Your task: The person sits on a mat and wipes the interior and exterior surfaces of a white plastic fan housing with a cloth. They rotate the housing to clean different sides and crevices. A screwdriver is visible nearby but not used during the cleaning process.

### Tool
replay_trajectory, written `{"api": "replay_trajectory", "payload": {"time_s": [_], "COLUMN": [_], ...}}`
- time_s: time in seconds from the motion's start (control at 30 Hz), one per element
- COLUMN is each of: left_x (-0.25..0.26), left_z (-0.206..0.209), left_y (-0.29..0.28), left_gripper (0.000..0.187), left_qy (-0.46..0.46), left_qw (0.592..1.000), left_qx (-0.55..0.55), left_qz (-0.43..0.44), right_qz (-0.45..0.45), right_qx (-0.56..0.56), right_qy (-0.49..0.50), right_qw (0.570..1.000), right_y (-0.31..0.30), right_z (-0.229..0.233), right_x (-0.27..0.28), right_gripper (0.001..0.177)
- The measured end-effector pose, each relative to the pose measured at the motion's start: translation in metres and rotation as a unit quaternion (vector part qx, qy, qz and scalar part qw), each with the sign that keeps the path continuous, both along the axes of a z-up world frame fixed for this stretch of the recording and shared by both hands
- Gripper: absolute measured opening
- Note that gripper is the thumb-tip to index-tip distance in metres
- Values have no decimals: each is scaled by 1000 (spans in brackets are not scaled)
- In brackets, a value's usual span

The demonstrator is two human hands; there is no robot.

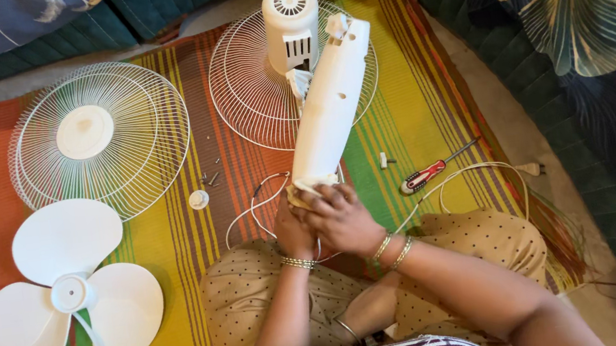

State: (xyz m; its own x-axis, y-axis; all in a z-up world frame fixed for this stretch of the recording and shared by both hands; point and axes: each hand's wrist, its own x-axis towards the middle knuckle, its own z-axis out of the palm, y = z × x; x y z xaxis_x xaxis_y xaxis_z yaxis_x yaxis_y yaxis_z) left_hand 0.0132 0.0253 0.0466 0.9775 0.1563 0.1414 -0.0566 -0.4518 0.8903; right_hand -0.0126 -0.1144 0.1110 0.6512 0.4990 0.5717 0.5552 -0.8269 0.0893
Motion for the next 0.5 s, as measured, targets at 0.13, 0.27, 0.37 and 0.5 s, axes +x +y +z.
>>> {"api": "replay_trajectory", "payload": {"time_s": [0.13,0.27,0.37,0.5], "left_x": [-2,-8,-10,-4], "left_z": [14,24,25,29], "left_y": [-13,-21,-19,-8], "left_gripper": [69,55,54,58], "left_qy": [-53,-142,-164,-184], "left_qw": [993,978,966,952], "left_qx": [102,142,184,222], "left_qz": [-10,-58,-82,-101], "right_qz": [-40,-188,-223,-193], "right_qx": [5,99,178,281], "right_qy": [-105,-145,-188,-173], "right_qw": [994,966,940,924], "right_y": [-27,-83,-140,-166], "right_z": [17,42,58,60], "right_x": [16,39,46,31], "right_gripper": [47,44,31,31]}}
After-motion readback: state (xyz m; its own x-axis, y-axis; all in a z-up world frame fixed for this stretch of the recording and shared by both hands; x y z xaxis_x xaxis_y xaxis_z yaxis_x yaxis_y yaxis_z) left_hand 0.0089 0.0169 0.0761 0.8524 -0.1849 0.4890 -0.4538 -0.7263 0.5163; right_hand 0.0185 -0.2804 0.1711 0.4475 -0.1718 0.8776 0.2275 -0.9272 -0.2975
